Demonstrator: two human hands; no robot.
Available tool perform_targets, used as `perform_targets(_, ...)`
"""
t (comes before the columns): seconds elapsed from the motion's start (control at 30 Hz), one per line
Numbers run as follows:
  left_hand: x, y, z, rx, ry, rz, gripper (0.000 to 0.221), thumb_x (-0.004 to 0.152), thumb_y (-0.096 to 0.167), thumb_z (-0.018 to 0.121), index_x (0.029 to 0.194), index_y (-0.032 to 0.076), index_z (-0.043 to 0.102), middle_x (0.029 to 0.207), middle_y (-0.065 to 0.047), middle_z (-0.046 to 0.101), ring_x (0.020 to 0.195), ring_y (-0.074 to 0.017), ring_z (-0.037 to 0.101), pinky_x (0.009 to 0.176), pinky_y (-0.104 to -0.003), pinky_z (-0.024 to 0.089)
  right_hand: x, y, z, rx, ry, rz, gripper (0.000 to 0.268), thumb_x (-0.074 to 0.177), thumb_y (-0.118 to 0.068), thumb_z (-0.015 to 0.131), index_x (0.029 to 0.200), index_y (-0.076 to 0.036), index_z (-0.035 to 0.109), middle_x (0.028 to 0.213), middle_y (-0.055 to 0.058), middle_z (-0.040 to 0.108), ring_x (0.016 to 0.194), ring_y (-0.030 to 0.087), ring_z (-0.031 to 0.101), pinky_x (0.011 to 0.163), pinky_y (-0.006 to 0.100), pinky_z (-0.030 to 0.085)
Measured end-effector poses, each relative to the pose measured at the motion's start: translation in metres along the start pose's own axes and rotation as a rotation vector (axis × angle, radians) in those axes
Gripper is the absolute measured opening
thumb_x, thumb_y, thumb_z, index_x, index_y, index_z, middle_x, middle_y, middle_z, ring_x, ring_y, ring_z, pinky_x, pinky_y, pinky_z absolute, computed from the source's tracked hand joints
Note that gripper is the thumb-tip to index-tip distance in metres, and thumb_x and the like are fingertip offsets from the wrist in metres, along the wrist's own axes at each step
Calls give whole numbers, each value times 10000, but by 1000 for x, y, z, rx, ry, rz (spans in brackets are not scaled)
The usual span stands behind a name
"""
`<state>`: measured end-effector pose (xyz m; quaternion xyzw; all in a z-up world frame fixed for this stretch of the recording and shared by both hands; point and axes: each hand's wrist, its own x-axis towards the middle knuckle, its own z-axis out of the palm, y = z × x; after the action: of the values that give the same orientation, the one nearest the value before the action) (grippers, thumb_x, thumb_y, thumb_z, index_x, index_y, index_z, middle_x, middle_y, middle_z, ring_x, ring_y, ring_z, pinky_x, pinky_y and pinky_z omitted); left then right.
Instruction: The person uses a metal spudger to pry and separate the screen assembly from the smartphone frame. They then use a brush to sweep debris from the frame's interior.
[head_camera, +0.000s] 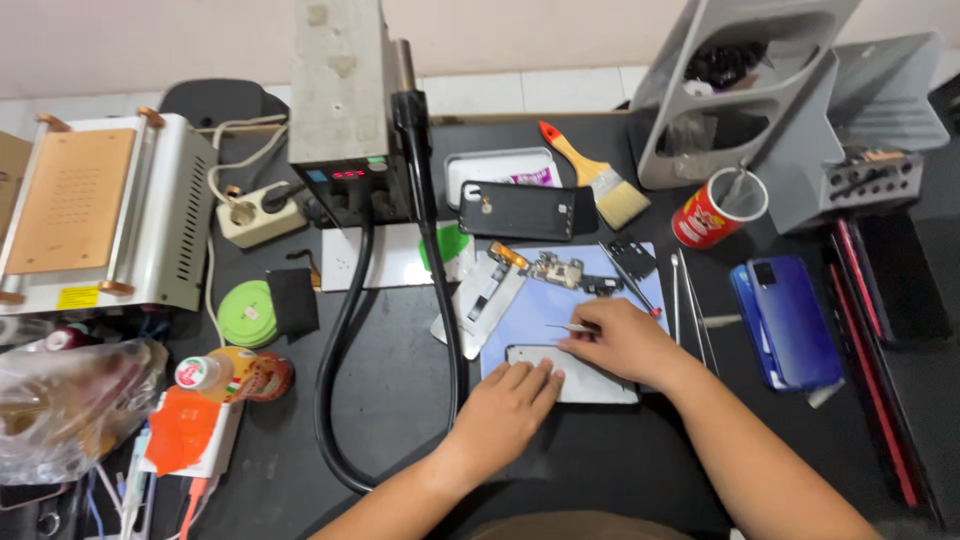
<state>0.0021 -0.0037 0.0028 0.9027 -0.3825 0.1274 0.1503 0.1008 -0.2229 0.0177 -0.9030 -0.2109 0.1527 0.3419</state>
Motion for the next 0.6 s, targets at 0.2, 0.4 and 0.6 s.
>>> perform_targets(0.2, 1, 0, 0, 7, -12, 10, 520, 824, 112, 593, 1318, -43, 631, 1276, -177, 653, 1058, -290, 609, 955, -414, 503, -2, -7, 6, -171, 101, -4, 406, 778, -461, 779, 772, -68, 678, 711, 61, 668, 679, 266, 672, 593, 399, 509)
perform_targets(0.4, 0, 0, 0, 5, -11, 3, 480, 850, 119, 592, 1299, -45, 634, 1277, -177, 652, 1061, -291, 613, 951, -410, 503, -1, -22, 13, -209, 92, 33, 442, 767, -497, 791, 732, -75, 662, 704, 53, 649, 684, 268, 660, 589, 414, 492)
perform_targets(0.6, 1, -1, 1, 1, 6, 0, 510, 814, 106, 598, 1304, -28, 638, 1281, -171, 654, 1054, -285, 613, 959, -411, 501, -1, -14, 5, -159, 46, -36, 324, 832, -393, 760, 822, -76, 694, 779, 58, 660, 719, 284, 657, 626, 408, 504)
